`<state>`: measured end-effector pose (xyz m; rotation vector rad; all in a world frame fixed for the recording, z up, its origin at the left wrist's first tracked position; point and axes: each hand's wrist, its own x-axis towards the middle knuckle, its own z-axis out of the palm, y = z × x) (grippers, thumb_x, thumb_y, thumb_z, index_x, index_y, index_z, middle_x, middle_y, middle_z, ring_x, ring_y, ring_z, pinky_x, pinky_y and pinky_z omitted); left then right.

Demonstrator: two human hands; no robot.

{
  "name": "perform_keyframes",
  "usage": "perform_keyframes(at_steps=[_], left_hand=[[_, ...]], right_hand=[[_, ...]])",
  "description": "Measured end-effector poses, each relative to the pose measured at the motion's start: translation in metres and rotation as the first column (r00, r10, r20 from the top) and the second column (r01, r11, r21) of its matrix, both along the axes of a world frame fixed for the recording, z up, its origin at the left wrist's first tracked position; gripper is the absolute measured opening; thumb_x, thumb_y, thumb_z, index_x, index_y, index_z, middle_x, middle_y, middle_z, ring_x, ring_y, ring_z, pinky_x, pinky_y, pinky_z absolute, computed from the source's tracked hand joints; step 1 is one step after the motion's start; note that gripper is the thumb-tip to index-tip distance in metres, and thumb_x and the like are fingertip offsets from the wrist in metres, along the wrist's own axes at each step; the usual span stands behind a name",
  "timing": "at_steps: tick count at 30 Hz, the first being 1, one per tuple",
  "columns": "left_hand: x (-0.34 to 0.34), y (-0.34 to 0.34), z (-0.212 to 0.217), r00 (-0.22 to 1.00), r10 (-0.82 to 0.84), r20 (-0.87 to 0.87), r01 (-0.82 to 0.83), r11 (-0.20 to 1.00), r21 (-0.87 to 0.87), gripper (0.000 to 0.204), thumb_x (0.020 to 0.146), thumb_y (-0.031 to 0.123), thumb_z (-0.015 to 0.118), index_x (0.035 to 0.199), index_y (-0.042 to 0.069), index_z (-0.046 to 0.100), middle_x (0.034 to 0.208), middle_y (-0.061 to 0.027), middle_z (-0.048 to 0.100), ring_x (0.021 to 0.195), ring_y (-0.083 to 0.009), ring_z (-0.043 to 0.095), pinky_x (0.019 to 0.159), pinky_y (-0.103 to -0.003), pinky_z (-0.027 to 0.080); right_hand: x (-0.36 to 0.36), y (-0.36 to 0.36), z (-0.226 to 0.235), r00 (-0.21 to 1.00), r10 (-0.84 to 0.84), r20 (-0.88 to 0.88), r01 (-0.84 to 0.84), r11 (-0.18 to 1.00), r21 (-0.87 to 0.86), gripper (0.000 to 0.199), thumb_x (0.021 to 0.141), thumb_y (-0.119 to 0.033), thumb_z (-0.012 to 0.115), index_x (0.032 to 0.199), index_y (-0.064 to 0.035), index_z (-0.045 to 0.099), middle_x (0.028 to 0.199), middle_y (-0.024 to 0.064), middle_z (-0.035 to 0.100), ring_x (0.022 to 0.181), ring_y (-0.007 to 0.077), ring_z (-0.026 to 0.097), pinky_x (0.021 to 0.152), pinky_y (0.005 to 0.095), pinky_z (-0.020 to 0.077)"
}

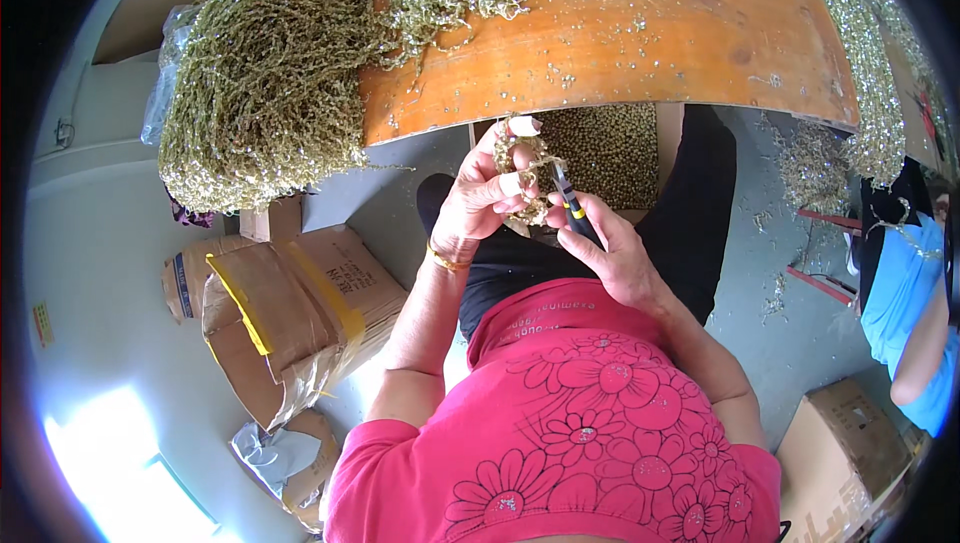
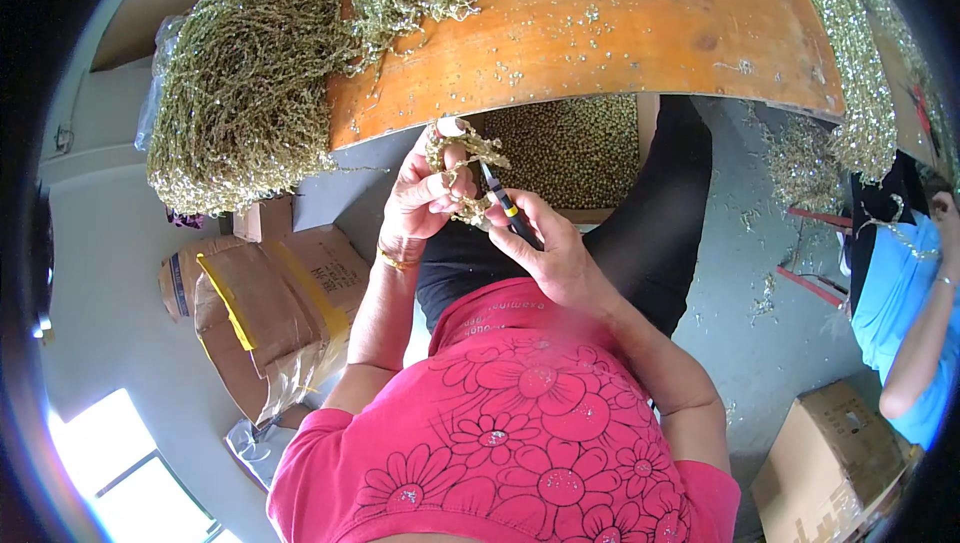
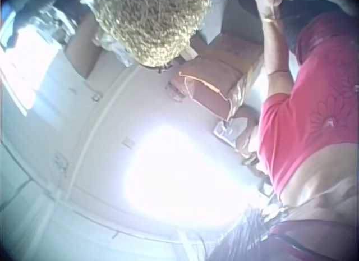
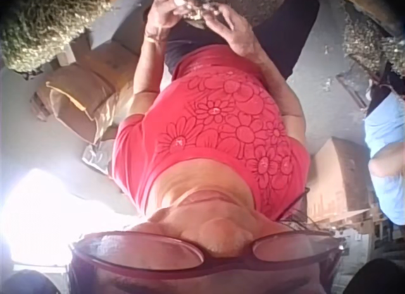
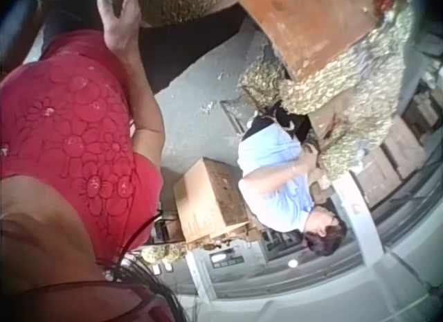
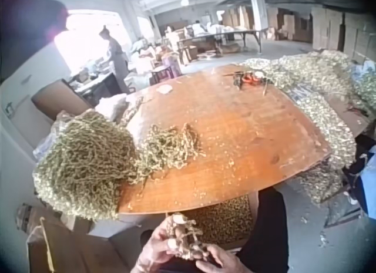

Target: Trimming and cutting gold-colored tinsel decorative strands using pliers at a workshop table.

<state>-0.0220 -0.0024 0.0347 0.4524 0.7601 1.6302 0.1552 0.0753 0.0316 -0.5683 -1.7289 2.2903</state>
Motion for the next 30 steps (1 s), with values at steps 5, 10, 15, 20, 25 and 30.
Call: perform_keyframes(at_steps=[5, 10, 15, 20, 25, 30], left_hand=[[-0.001, -0.001, 0.000, 0.998, -0.022, -0.055, 0.021, 1.000, -0.015, 0.055, 0.073, 0.007, 0.067, 0.121, 0.006, 0.039, 0.081, 0.0018, 0.047, 0.057, -0.0035, 0.043, 0.045, -0.015, 0.031], [-0.001, -0.002, -0.004, 0.998, -0.036, -0.056, 0.035, 0.999, -0.016, 0.055, 0.073, 0.007, 0.066, 0.121, 0.006, 0.039, 0.081, 0.0015, 0.049, 0.056, -0.0034, 0.041, 0.047, -0.015, 0.031], [0.003, 0.002, 0.000, 0.999, -0.034, -0.037, 0.034, 0.999, -0.006, 0.049, 0.076, 0.009, 0.064, 0.119, 0.005, 0.041, 0.080, -0.0012, 0.052, 0.052, -0.0029, 0.039, 0.046, -0.015, 0.030], [0.007, 0.001, 0.003, 0.999, -0.011, -0.045, 0.007, 0.997, -0.079, 0.036, 0.080, 0.007, 0.057, 0.114, 0.005, 0.046, 0.076, -0.0034, 0.053, 0.049, -0.0021, 0.033, 0.043, -0.014, 0.026], [0.005, 0.003, 0.004, 0.997, -0.032, -0.065, 0.024, 0.993, -0.117, 0.033, 0.081, 0.005, 0.055, 0.113, 0.005, 0.047, 0.076, -0.0045, 0.053, 0.048, -0.0023, 0.032, 0.042, -0.015, 0.025], [0.006, 0.002, 0.002, 0.994, -0.001, 0.110, 0.008, 0.998, -0.061, 0.034, 0.081, 0.005, 0.055, 0.113, 0.004, 0.046, 0.079, -0.0063, 0.054, 0.046, -0.0030, 0.031, 0.041, -0.015, 0.025]], right_hand=[[-0.001, 0.002, 0.003, 1.000, -0.011, -0.002, 0.011, 1.000, -0.020, 0.038, 0.087, -0.016, 0.051, 0.121, -0.0012, 0.042, 0.103, 0.0041, 0.052, 0.099, 0.0107, 0.048, 0.087, 0.0247, 0.0364], [-0.002, 0.003, 0.005, 1.000, 0.007, -0.019, -0.010, 0.989, -0.148, 0.041, 0.087, -0.022, 0.050, 0.122, -0.0018, 0.041, 0.104, 0.0039, 0.052, 0.097, 0.0117, 0.049, 0.085, 0.0246, 0.0372], [-0.002, -0.002, -0.002, 0.998, -0.046, -0.041, 0.034, 0.967, -0.253, 0.044, 0.088, -0.023, 0.049, 0.123, -0.0004, 0.038, 0.107, 0.0066, 0.050, 0.099, 0.0139, 0.049, 0.087, 0.0265, 0.0372], [-0.004, 0.003, -0.003, 0.987, -0.145, -0.075, 0.111, 0.934, -0.339, 0.043, 0.088, -0.024, 0.047, 0.122, 0.0010, 0.038, 0.106, 0.0093, 0.050, 0.100, 0.0158, 0.049, 0.091, 0.0305, 0.0363], [-0.002, 0.005, -0.004, 0.988, -0.143, -0.053, 0.116, 0.931, -0.346, 0.037, 0.088, -0.022, 0.047, 0.117, 0.0015, 0.042, 0.094, 0.0065, 0.050, 0.086, 0.0127, 0.049, 0.081, 0.0272, 0.0386], [-0.002, 0.006, -0.004, 0.983, -0.159, -0.087, 0.118, 0.927, -0.356, 0.032, 0.088, -0.021, 0.047, 0.112, 0.0002, 0.044, 0.083, 0.0033, 0.048, 0.074, 0.0102, 0.045, 0.068, 0.0249, 0.0375]])
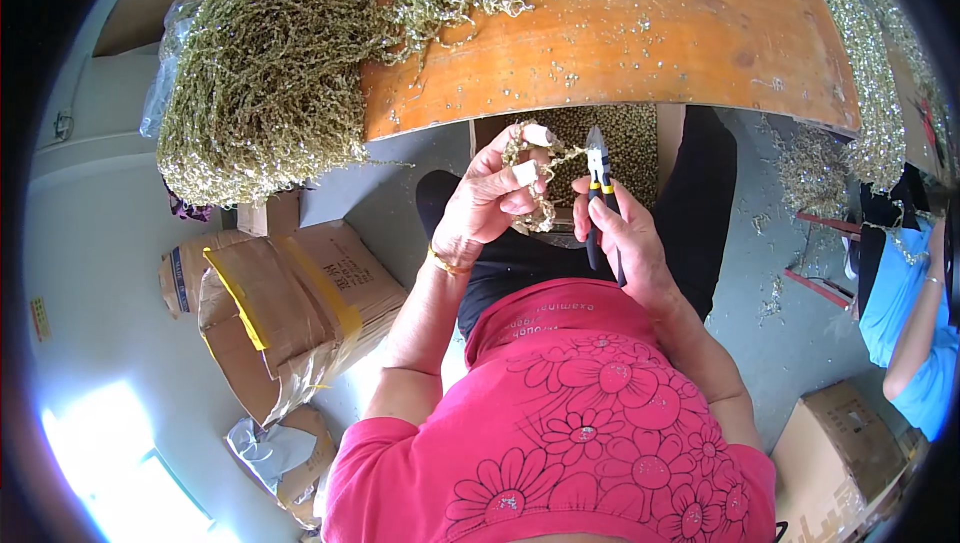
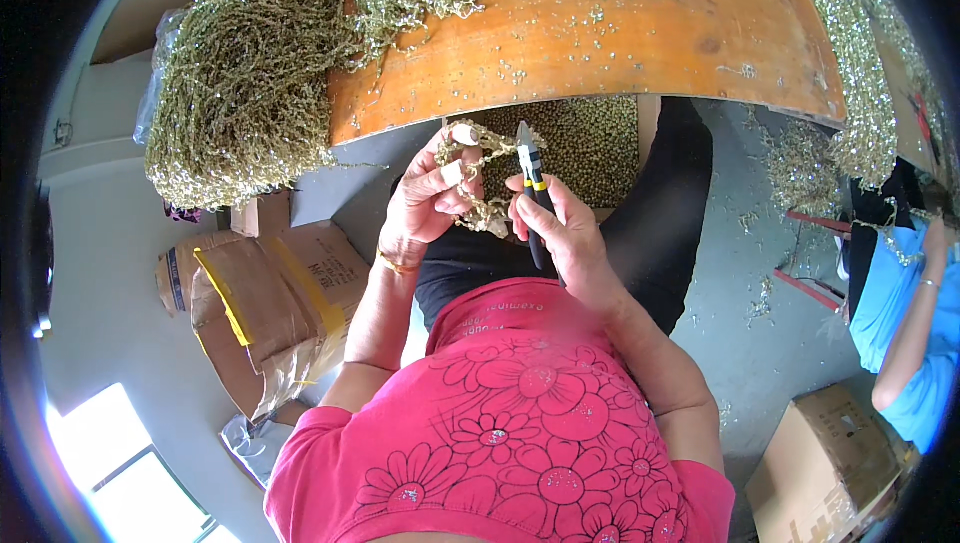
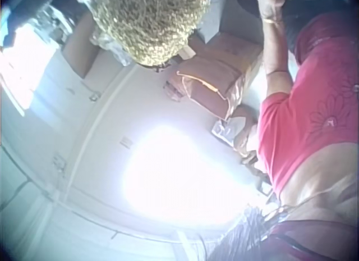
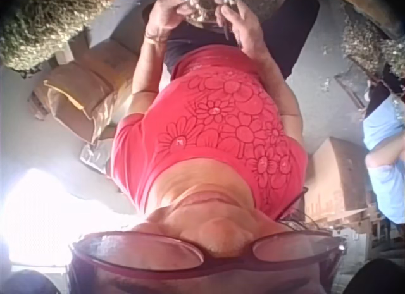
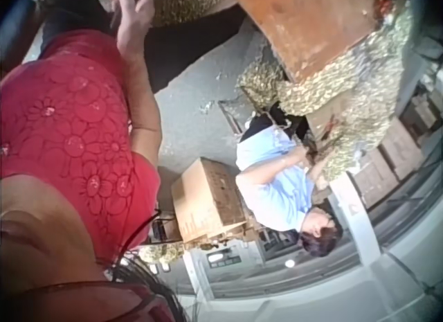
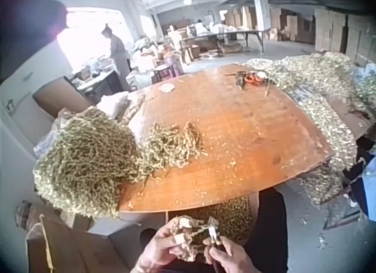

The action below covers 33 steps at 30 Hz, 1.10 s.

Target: Trimming and cutting gold-colored tinsel decorative strands using pliers at a workshop table.

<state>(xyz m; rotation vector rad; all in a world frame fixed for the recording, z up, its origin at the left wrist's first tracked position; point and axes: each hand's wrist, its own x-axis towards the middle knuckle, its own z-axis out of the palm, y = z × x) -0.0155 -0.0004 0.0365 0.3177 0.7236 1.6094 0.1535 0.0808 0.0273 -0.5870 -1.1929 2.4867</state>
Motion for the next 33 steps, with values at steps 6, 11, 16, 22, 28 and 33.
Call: perform_keyframes(at_steps=[6, 11, 16, 22, 28, 33], left_hand=[[0.005, -0.003, 0.003, 0.992, 0.049, 0.117, -0.063, 0.991, 0.122, 0.026, 0.080, 0.003, 0.056, 0.104, 0.004, 0.045, 0.070, -0.0010, 0.043, 0.046, -0.0039, 0.032, 0.040, -0.017, 0.025], [-0.001, -0.007, 0.019, 0.972, -0.058, -0.229, 0.028, 0.991, -0.132, 0.034, 0.085, 0.010, 0.052, 0.118, 0.005, 0.044, 0.078, -0.0043, 0.056, 0.049, -0.0027, 0.037, 0.038, -0.015, 0.024], [-0.006, 0.000, 0.030, 0.699, -0.141, -0.701, -0.063, 0.964, -0.257, 0.033, 0.088, 0.009, 0.048, 0.120, 0.004, 0.046, 0.085, 0.0014, 0.060, 0.059, -0.0014, 0.044, 0.052, -0.015, 0.035], [-0.039, -0.001, 0.040, 0.472, -0.020, -0.881, -0.307, 0.933, -0.186, 0.024, 0.084, 0.010, 0.055, 0.107, 0.003, 0.057, 0.078, 0.0016, 0.062, 0.072, -0.0033, 0.054, 0.062, -0.019, 0.042], [-0.072, -0.005, 0.066, 0.126, -0.237, -0.963, -0.282, 0.922, -0.264, 0.024, 0.081, 0.011, 0.056, 0.103, 0.001, 0.059, 0.070, -0.0045, 0.061, 0.068, -0.0057, 0.056, 0.061, -0.022, 0.044], [-0.075, 0.013, 0.078, -0.201, -0.090, -0.976, -0.277, 0.960, -0.032, 0.025, 0.079, 0.010, 0.057, 0.103, 0.002, 0.060, 0.063, -0.0069, 0.056, 0.057, -0.0090, 0.048, 0.055, -0.025, 0.041]], right_hand=[[0.000, 0.011, 0.009, 0.973, -0.221, -0.067, 0.138, 0.790, -0.598, 0.026, 0.088, -0.027, 0.046, 0.103, -0.0054, 0.046, 0.077, -0.0009, 0.044, 0.070, 0.0104, 0.043, 0.067, 0.0277, 0.0382], [0.031, 0.053, 0.011, 0.988, -0.140, 0.068, 0.152, 0.962, -0.226, 0.033, 0.089, -0.028, 0.043, 0.112, -0.0035, 0.045, 0.089, 0.0045, 0.051, 0.081, 0.0144, 0.049, 0.076, 0.0308, 0.0412], [0.044, 0.052, -0.001, 0.833, 0.103, 0.543, -0.502, 0.553, 0.665, 0.035, 0.078, -0.023, 0.059, 0.104, -0.0013, 0.050, 0.089, 0.0108, 0.055, 0.081, 0.0233, 0.055, 0.075, 0.0303, 0.0421], [0.072, 0.061, -0.018, 0.695, -0.074, 0.715, -0.588, 0.513, 0.625, 0.035, 0.076, -0.026, 0.059, 0.099, -0.0016, 0.050, 0.091, 0.0159, 0.055, 0.086, 0.0317, 0.054, 0.074, 0.0367, 0.0419], [0.092, 0.082, -0.011, 0.701, -0.247, 0.669, -0.440, 0.588, 0.679, 0.032, 0.079, -0.022, 0.058, 0.104, -0.0027, 0.051, 0.082, 0.0073, 0.054, 0.076, 0.0159, 0.052, 0.071, 0.0279, 0.0414], [0.064, 0.072, 0.000, 0.879, -0.147, 0.453, -0.179, 0.780, 0.600, 0.032, 0.083, -0.012, 0.055, 0.113, -0.0025, 0.048, 0.092, 0.0017, 0.054, 0.087, 0.0080, 0.050, 0.083, 0.0230, 0.0394]])
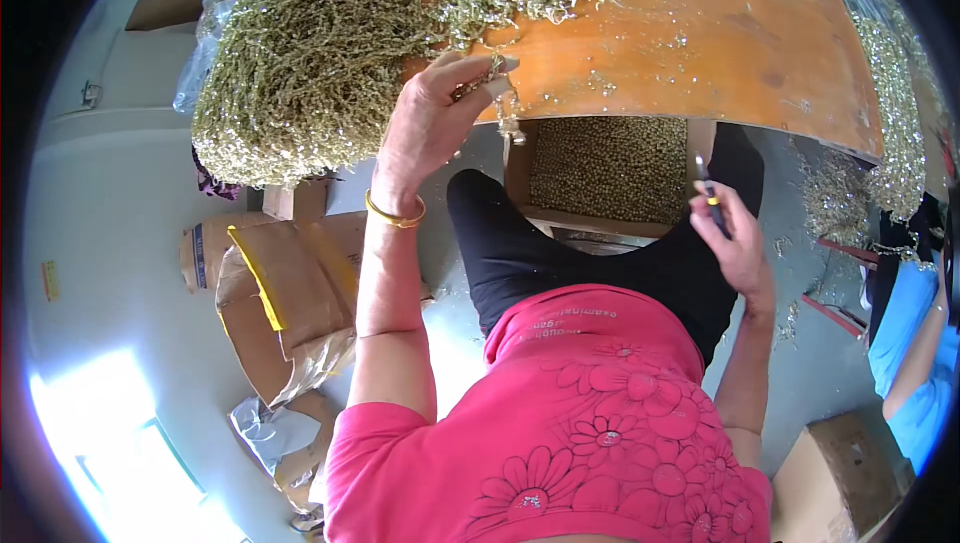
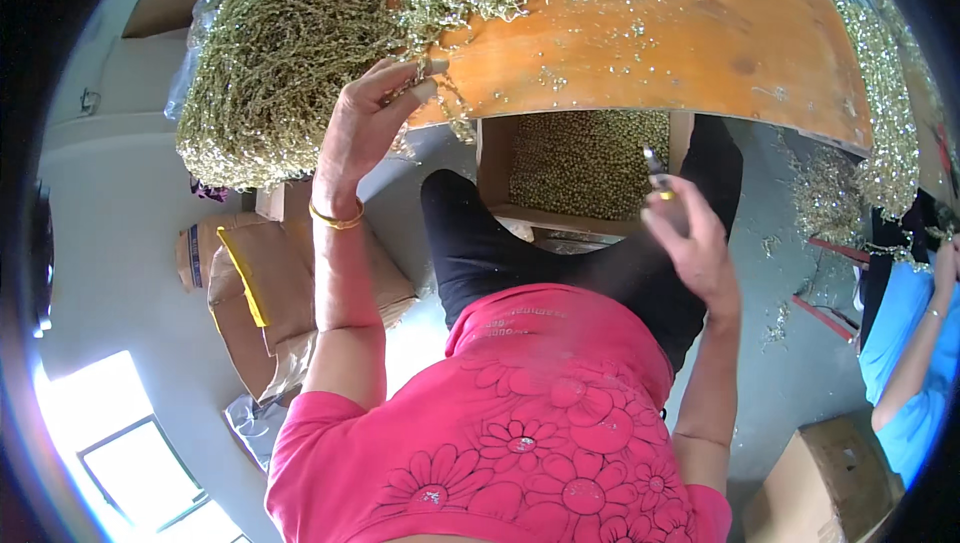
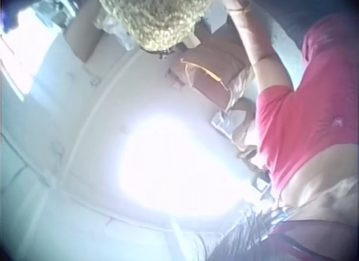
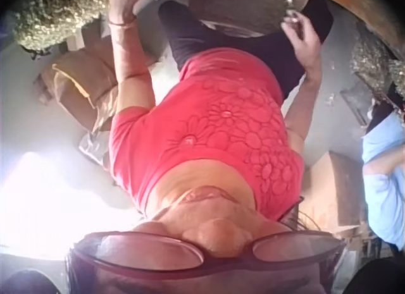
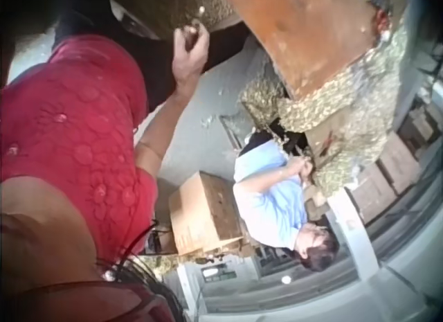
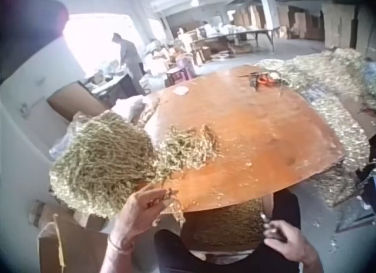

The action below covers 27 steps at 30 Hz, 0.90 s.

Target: Trimming and cutting gold-colored tinsel decorative strands using pliers at a workshop table.

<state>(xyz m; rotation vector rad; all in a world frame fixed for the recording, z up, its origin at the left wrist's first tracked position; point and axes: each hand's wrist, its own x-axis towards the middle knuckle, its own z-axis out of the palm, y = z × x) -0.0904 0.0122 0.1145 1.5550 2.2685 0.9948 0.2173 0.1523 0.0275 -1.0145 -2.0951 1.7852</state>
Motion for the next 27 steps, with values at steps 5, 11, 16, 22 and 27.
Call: perform_keyframes(at_steps=[5, 11, 16, 22, 27], left_hand=[[0.005, -0.004, 0.013, 0.946, -0.032, 0.324, 0.022, 0.999, 0.035, 0.026, 0.083, 0.008, 0.054, 0.108, 0.002, 0.057, 0.072, -0.0024, 0.063, 0.069, -0.0056, 0.057, 0.063, -0.020, 0.043], [0.022, -0.010, 0.045, 0.851, -0.173, 0.495, 0.152, 0.985, 0.084, 0.026, 0.086, 0.008, 0.053, 0.111, 0.002, 0.055, 0.067, -0.0013, 0.062, 0.066, -0.0045, 0.055, 0.059, -0.019, 0.041], [0.037, -0.017, 0.052, 0.688, -0.231, 0.687, 0.210, 0.971, 0.116, 0.028, 0.084, 0.008, 0.056, 0.112, 0.004, 0.055, 0.066, -0.0013, 0.061, 0.065, -0.0049, 0.056, 0.053, -0.017, 0.039], [0.023, -0.022, 0.033, 0.686, -0.222, 0.693, -0.087, 0.921, 0.381, 0.028, 0.089, 0.017, 0.048, 0.112, 0.002, 0.052, 0.065, -0.0077, 0.061, 0.040, -0.0028, 0.031, 0.040, -0.016, 0.025], [0.018, -0.023, 0.016, 0.550, -0.244, 0.799, -0.083, 0.936, 0.342, 0.032, 0.089, 0.021, 0.046, 0.114, 0.002, 0.050, 0.061, -0.0063, 0.057, 0.040, -0.0039, 0.029, 0.039, -0.018, 0.023]], right_hand=[[-0.062, -0.041, -0.009, 0.932, -0.038, -0.361, -0.092, 0.938, -0.335, 0.034, 0.084, -0.011, 0.053, 0.115, 0.0001, 0.046, 0.100, 0.0058, 0.055, 0.092, 0.0127, 0.053, 0.084, 0.0264, 0.0408], [-0.120, -0.062, -0.024, 0.871, -0.316, -0.376, 0.013, 0.781, -0.624, 0.041, 0.085, -0.022, 0.054, 0.119, -0.0005, 0.042, 0.106, 0.0099, 0.054, 0.096, 0.0162, 0.054, 0.082, 0.0302, 0.0432], [-0.136, -0.062, -0.020, 0.832, -0.435, -0.345, -0.109, 0.481, -0.870, 0.032, 0.084, -0.022, 0.056, 0.109, -0.0046, 0.046, 0.098, 0.0058, 0.054, 0.086, 0.0135, 0.054, 0.077, 0.0293, 0.0445], [-0.113, -0.043, -0.020, 0.713, -0.582, -0.391, -0.051, 0.513, -0.857, 0.022, 0.081, -0.007, 0.056, 0.102, -0.0074, 0.048, 0.079, -0.0004, 0.047, 0.071, 0.0091, 0.049, 0.065, 0.0271, 0.0448], [-0.094, -0.036, -0.016, 0.711, -0.522, -0.471, -0.137, 0.554, -0.821, 0.026, 0.084, -0.012, 0.054, 0.109, -0.0085, 0.048, 0.091, 0.0033, 0.052, 0.085, 0.0126, 0.052, 0.076, 0.0298, 0.0447]])
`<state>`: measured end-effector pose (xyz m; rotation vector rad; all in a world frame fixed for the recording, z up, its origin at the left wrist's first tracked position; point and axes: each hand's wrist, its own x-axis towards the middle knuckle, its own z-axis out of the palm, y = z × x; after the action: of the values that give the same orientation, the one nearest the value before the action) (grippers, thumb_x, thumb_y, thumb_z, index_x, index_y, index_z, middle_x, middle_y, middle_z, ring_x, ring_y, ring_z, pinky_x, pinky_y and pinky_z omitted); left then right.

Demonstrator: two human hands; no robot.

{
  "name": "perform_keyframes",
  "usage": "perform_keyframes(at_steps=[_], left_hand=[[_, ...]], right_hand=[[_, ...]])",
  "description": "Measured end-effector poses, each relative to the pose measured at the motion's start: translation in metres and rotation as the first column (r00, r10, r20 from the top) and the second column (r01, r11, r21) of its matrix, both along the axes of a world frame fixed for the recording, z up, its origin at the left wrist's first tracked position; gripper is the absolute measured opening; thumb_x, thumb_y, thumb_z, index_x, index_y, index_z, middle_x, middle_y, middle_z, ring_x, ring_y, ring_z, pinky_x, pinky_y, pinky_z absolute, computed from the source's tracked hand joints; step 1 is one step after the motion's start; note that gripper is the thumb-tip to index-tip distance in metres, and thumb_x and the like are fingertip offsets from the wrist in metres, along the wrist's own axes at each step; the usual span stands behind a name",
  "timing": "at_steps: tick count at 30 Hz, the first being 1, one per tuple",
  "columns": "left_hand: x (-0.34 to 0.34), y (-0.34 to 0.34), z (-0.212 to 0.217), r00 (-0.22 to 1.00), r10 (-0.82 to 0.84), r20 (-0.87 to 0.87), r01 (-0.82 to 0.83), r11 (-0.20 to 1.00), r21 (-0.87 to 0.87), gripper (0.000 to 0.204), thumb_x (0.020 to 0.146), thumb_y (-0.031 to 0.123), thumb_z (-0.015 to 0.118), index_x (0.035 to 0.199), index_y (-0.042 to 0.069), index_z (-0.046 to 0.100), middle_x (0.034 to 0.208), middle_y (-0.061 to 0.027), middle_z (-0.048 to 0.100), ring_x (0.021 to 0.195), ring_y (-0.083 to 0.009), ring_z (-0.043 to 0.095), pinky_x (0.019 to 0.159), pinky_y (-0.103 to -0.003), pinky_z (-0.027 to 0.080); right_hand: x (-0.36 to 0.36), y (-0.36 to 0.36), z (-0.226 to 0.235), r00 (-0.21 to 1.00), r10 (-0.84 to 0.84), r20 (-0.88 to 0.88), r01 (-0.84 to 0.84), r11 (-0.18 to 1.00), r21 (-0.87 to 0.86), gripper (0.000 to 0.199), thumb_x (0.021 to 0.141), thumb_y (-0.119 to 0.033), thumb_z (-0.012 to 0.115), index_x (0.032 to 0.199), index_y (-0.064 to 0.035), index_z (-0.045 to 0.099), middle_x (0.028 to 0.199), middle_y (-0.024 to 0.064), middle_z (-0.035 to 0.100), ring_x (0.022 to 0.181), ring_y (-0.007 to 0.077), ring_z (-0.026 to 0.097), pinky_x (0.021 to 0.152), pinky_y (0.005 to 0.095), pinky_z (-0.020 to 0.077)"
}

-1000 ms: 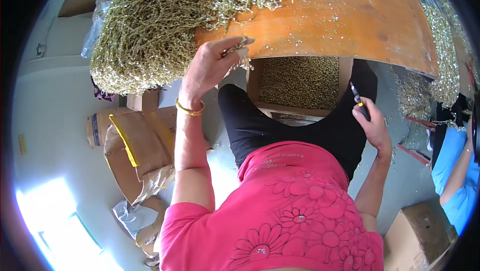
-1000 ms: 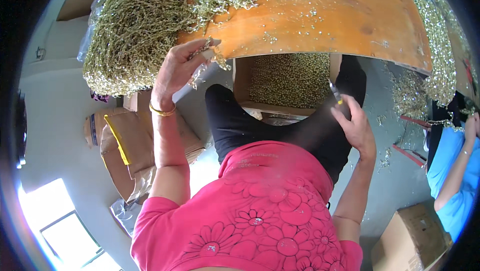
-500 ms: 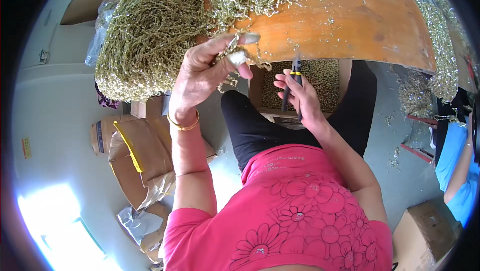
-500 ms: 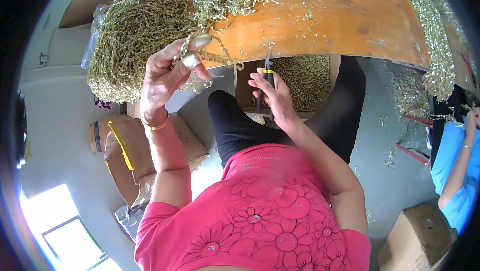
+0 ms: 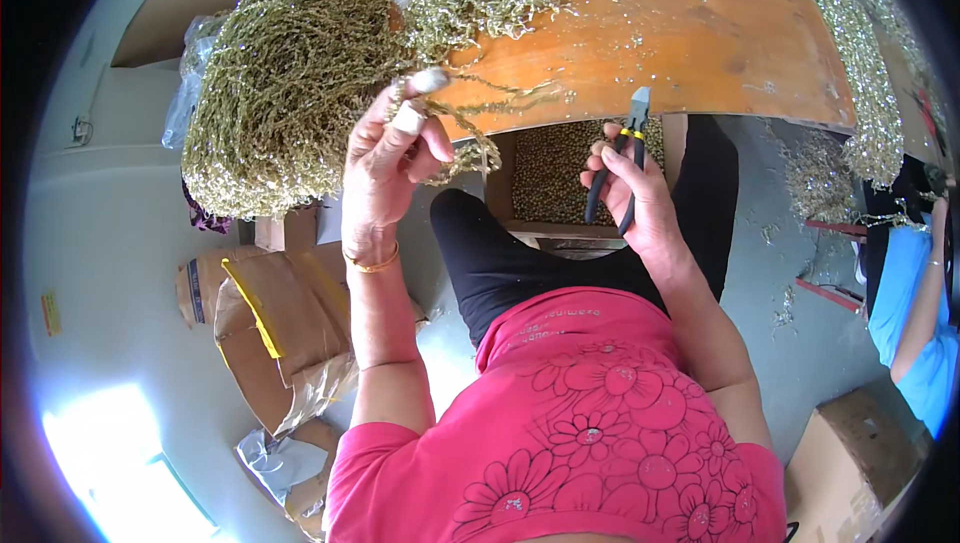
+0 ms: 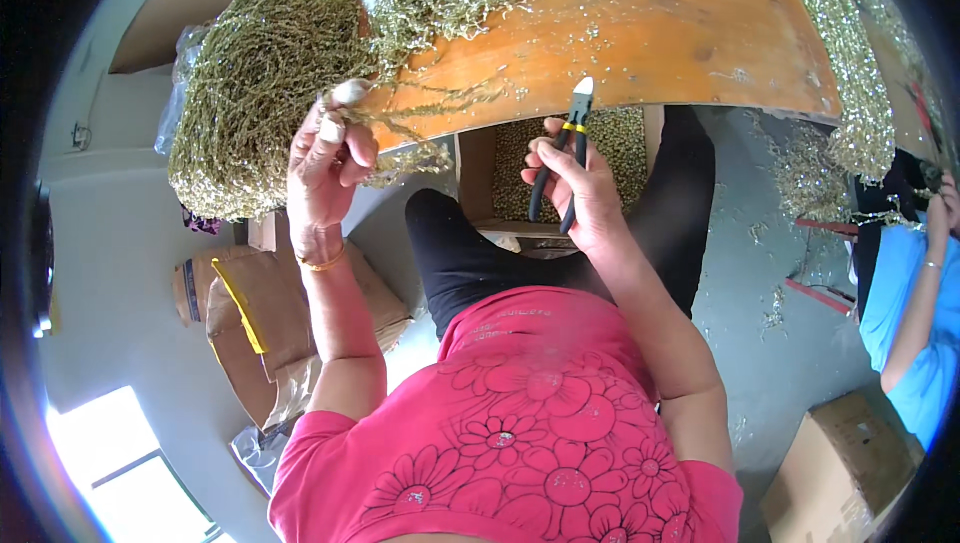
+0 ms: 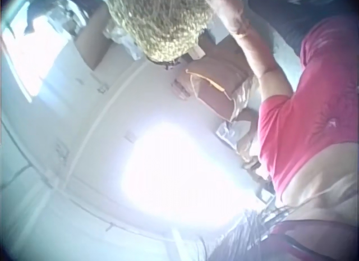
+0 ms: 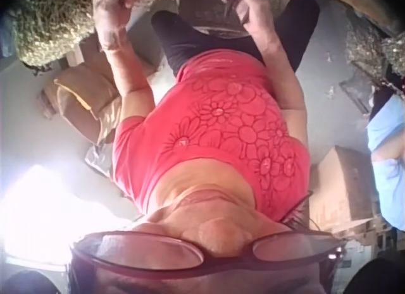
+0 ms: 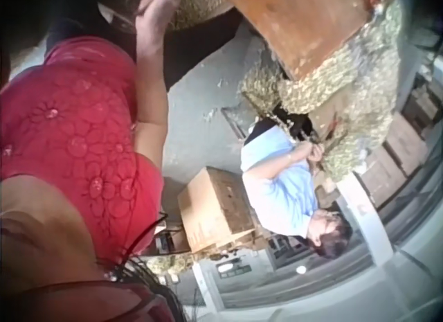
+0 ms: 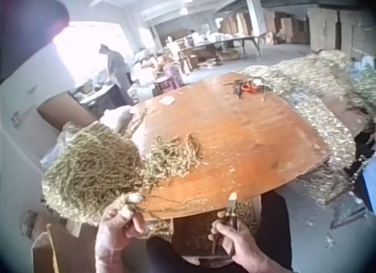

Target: Trimming and cutting gold-colored tinsel decorative strands using pliers at a workshop table.

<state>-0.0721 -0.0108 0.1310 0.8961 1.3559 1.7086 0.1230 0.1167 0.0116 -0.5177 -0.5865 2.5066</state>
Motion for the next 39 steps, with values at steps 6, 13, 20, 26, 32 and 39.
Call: perform_keyframes(at_steps=[6, 13, 20, 26, 32, 39], left_hand=[[0.012, 0.013, 0.003, 0.994, -0.093, 0.064, 0.092, 0.996, 0.016, 0.036, 0.091, 0.024, 0.043, 0.117, -0.001, 0.046, 0.065, -0.0074, 0.058, 0.037, -0.0018, 0.025, 0.038, -0.016, 0.021], [0.019, 0.002, 0.004, 0.968, -0.215, 0.127, 0.212, 0.977, 0.039, 0.041, 0.090, 0.028, 0.045, 0.118, -0.002, 0.045, 0.060, -0.0093, 0.056, 0.034, -0.0025, 0.026, 0.038, -0.017, 0.026], [0.020, -0.015, -0.013, 0.953, -0.176, 0.247, 0.156, 0.983, 0.100, 0.041, 0.088, 0.024, 0.047, 0.120, -0.001, 0.043, 0.056, -0.0084, 0.054, 0.033, -0.0042, 0.025, 0.037, -0.020, 0.025], [0.020, -0.020, -0.045, 0.839, -0.010, 0.545, -0.116, 0.974, 0.195, 0.040, 0.090, 0.024, 0.043, 0.125, 0.004, 0.038, 0.066, 0.0012, 0.051, 0.042, -0.0039, 0.028, 0.042, -0.018, 0.025], [0.032, 0.001, -0.081, 0.865, 0.089, 0.493, -0.162, 0.981, 0.107, 0.041, 0.088, 0.014, 0.043, 0.128, 0.009, 0.033, 0.105, -0.0084, 0.058, 0.045, -0.0023, 0.030, 0.044, -0.015, 0.028], [0.058, 0.042, -0.067, 0.961, -0.266, 0.074, 0.276, 0.907, -0.319, 0.055, 0.083, 0.025, 0.059, 0.129, 0.006, 0.035, 0.109, -0.0029, 0.054, 0.068, -0.0047, 0.046, 0.055, -0.015, 0.036]], right_hand=[[-0.014, -0.018, -0.008, 0.985, 0.082, 0.153, -0.082, 0.997, -0.007, 0.033, 0.082, -0.024, 0.059, 0.108, -0.0076, 0.049, 0.104, 0.0103, 0.054, 0.097, 0.0191, 0.053, 0.083, 0.0335, 0.0437], [-0.034, -0.030, -0.016, 0.976, 0.152, 0.156, -0.111, 0.963, -0.246, 0.034, 0.082, -0.032, 0.059, 0.103, -0.0074, 0.049, 0.098, 0.0071, 0.055, 0.097, 0.0185, 0.054, 0.080, 0.0329, 0.0439], [-0.029, -0.015, -0.010, 0.997, 0.003, 0.082, 0.007, 0.993, -0.122, 0.025, 0.081, -0.009, 0.057, 0.104, -0.0093, 0.048, 0.089, 0.0035, 0.056, 0.079, 0.0103, 0.054, 0.065, 0.0272, 0.0478], [-0.016, 0.004, 0.005, 0.979, -0.191, 0.066, 0.188, 0.981, 0.040, 0.030, 0.079, -0.001, 0.052, 0.108, -0.0083, 0.046, 0.093, 0.0053, 0.053, 0.085, 0.0136, 0.053, 0.071, 0.0311, 0.0452], [-0.007, 0.015, 0.014, 0.990, -0.133, 0.038, 0.129, 0.988, 0.080, 0.034, 0.080, -0.004, 0.050, 0.113, -0.0042, 0.044, 0.097, 0.0098, 0.053, 0.088, 0.0180, 0.052, 0.074, 0.0320, 0.0429], [0.002, 0.002, 0.021, 0.980, 0.050, 0.192, -0.114, 0.934, 0.340, 0.036, 0.079, 0.000, 0.050, 0.113, -0.0003, 0.044, 0.091, 0.0103, 0.057, 0.085, 0.0172, 0.055, 0.077, 0.0295, 0.0422]])
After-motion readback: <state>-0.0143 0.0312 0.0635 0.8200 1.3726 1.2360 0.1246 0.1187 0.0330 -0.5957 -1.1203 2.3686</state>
